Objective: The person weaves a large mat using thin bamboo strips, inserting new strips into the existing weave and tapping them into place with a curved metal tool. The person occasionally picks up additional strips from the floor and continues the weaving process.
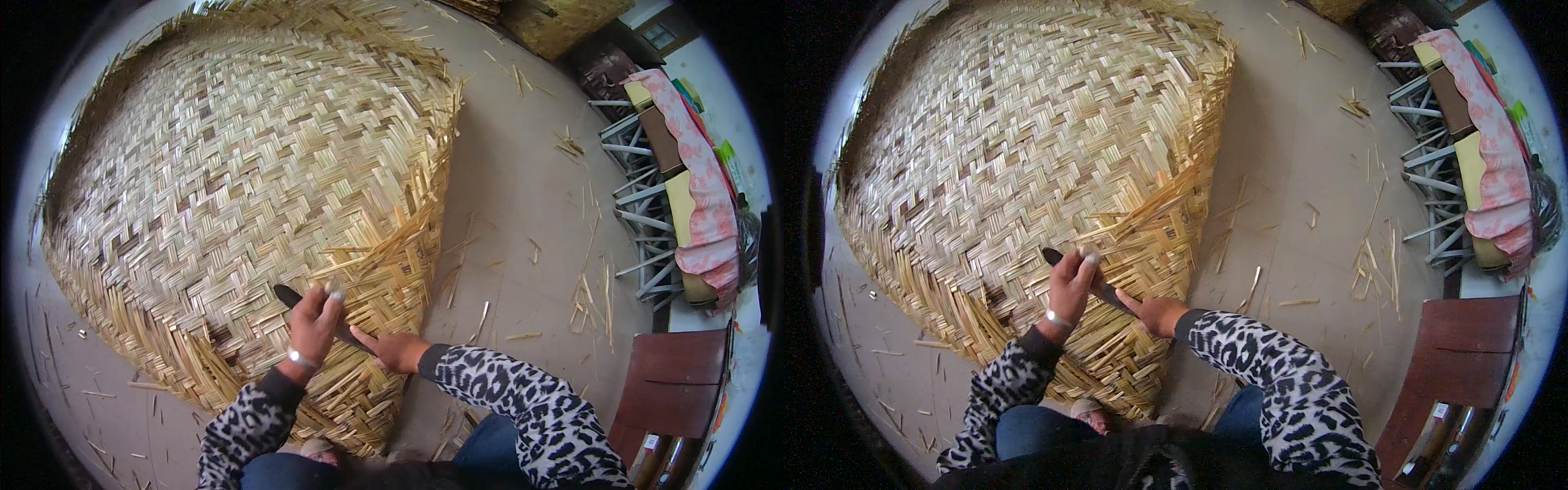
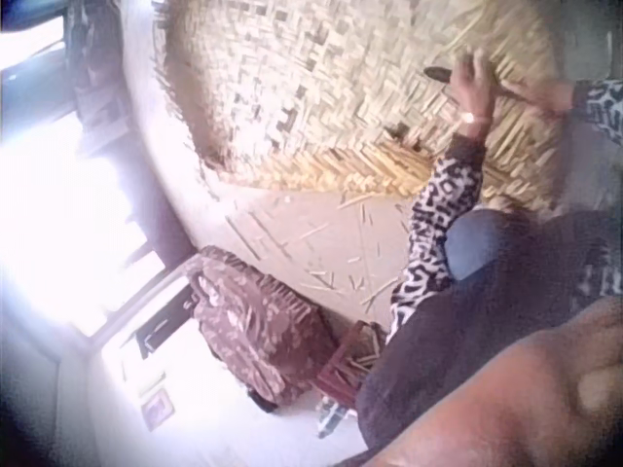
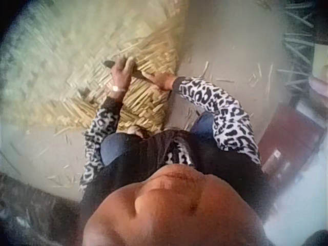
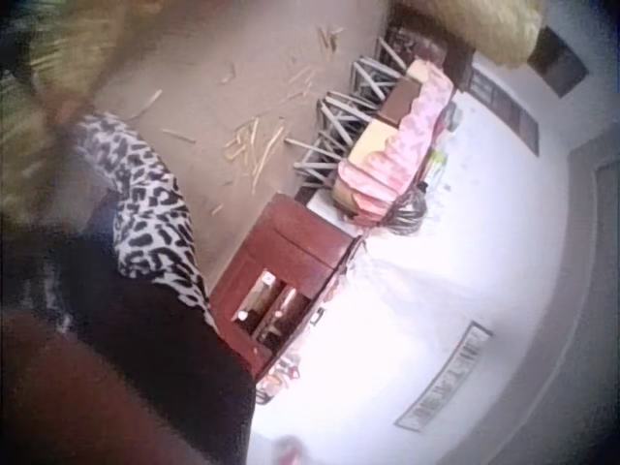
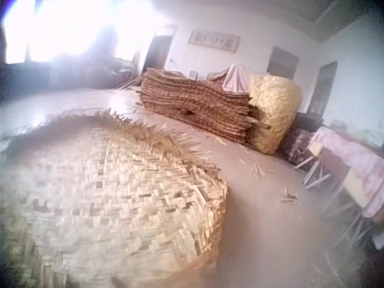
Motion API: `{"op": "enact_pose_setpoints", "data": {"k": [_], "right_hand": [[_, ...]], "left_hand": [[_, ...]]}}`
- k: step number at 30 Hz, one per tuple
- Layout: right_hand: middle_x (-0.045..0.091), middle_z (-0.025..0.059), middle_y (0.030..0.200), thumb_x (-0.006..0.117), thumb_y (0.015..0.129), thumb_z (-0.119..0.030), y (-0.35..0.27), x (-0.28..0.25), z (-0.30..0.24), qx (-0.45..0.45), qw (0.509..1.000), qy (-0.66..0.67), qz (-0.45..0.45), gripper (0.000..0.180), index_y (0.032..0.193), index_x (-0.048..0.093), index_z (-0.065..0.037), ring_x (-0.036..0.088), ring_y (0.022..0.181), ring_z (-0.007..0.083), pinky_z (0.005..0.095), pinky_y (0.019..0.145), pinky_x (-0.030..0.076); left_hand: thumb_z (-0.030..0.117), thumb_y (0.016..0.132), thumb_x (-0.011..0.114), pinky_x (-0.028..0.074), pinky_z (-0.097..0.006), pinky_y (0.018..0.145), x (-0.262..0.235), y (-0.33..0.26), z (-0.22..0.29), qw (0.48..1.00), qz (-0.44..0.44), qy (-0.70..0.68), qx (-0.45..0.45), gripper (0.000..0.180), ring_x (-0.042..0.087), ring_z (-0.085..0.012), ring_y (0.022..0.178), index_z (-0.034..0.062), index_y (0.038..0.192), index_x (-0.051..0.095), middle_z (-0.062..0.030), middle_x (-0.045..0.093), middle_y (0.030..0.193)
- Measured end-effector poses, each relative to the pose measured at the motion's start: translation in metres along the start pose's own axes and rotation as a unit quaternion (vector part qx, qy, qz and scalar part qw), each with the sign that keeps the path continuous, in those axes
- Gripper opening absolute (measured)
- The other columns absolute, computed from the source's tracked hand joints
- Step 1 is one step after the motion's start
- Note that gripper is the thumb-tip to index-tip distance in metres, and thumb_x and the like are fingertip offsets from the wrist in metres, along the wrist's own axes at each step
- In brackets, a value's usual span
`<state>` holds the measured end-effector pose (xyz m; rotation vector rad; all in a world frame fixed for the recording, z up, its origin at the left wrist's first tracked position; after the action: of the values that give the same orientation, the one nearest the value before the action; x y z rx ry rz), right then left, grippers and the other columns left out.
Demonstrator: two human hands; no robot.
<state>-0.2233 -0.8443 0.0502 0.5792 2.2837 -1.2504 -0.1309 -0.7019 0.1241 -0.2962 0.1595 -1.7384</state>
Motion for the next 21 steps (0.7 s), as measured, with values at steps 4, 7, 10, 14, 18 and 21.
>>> {"op": "enact_pose_setpoints", "data": {"k": [4, 7, 10, 14, 18, 21], "right_hand": [[0.056, 0.031, 0.122, 0.054, 0.098, -0.021, 0.005, 0.009, 0.005, 0.052, 0.996, -0.069, -0.014, 0.082, 0.159, -0.001, -0.025, 0.062, 0.107, 0.0437, 0.0471, 0.086, 0.051], [0.057, 0.0307, 0.118, 0.049, 0.1, -0.022, 0.012, 0.008, 0.007, 0.047, 0.994, -0.088, 0.044, 0.075, 0.159, 0.003, -0.025, 0.061, 0.108, 0.045, 0.0465, 0.089, 0.051], [0.062, 0.0318, 0.107, 0.051, 0.099, -0.038, 0.011, 0.014, 0.027, 0.106, 0.994, -0.019, 0.036, 0.075, 0.158, 0.005, -0.028, 0.062, 0.104, 0.047, 0.049, 0.089, 0.051], [0.064, 0.0296, 0.103, 0.064, 0.092, -0.027, 0.01, 0.009, 0.027, 0.041, 0.992, -0.088, 0.08, 0.09, 0.158, 0.004, -0.026, 0.065, 0.089, 0.046, 0.0512, 0.081, 0.052], [0.064, 0.0292, 0.105, 0.065, 0.091, -0.025, 0.006, 0.0, 0.016, 0.031, 0.987, -0.113, 0.105, 0.091, 0.158, 0.005, -0.025, 0.065, 0.087, 0.0452, 0.0529, 0.079, 0.052], [0.066, 0.027, 0.094, 0.064, 0.089, -0.025, 0.004, -0.006, 0.004, 0.059, 0.984, -0.123, 0.115, 0.083, 0.157, 0.016, -0.02, 0.065, 0.084, 0.0456, 0.053, 0.076, 0.051]], "left_hand": [[0.019, 0.097, 0.062, 0.046, -0.027, 0.055, 0.01, 0.046, 0.028, 0.996, 0.018, -0.043, 0.075, 0.022, 0.057, -0.0084, 0.061, -0.0007, 0.087, 0.059, -0.003, 0.062, 0.069], [0.026, 0.094, 0.063, 0.047, -0.03, 0.057, -0.01, 0.083, 0.056, 0.984, 0.008, 0.07, 0.164, 0.029, 0.059, -0.014, 0.058, -0.0005, 0.084, 0.063, -0.0077, 0.064, 0.063], [0.027, 0.094, 0.063, 0.052, -0.03, 0.062, -0.069, 0.106, 0.088, 0.951, 0.002, 0.064, 0.301, 0.029, 0.067, -0.0154, 0.064, -0.0007, 0.087, 0.069, -0.0095, 0.07, 0.07], [0.023, 0.098, 0.059, 0.052, -0.025, 0.053, -0.18, 0.106, 0.088, 0.97, 0.059, 0.046, 0.232, 0.022, 0.059, -0.0106, 0.057, 0.0042, 0.088, 0.064, -0.0033, 0.062, 0.069], [0.029, 0.095, 0.064, 0.052, -0.025, 0.061, -0.276, 0.029, 0.052, 0.941, 0.161, 0.218, 0.201, 0.028, 0.066, -0.0112, 0.066, 0.0016, 0.096, 0.069, -0.0046, 0.07, 0.078], [0.031, 0.093, 0.066, 0.049, -0.026, 0.057, -0.334, -0.019, -0.022, 0.933, 0.254, 0.246, 0.067, 0.03, 0.059, -0.0093, 0.063, 0.0013, 0.095, 0.069, -0.0021, 0.065, 0.073]]}}
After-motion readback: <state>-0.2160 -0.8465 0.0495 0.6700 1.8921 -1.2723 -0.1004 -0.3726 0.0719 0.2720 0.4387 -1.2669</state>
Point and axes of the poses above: each hand's wrist, its own y-axis towards the middle knuckle, its own x-axis out of the palm, z = x × y, the point moved 8 cm from there along y, towards the middle knuckle
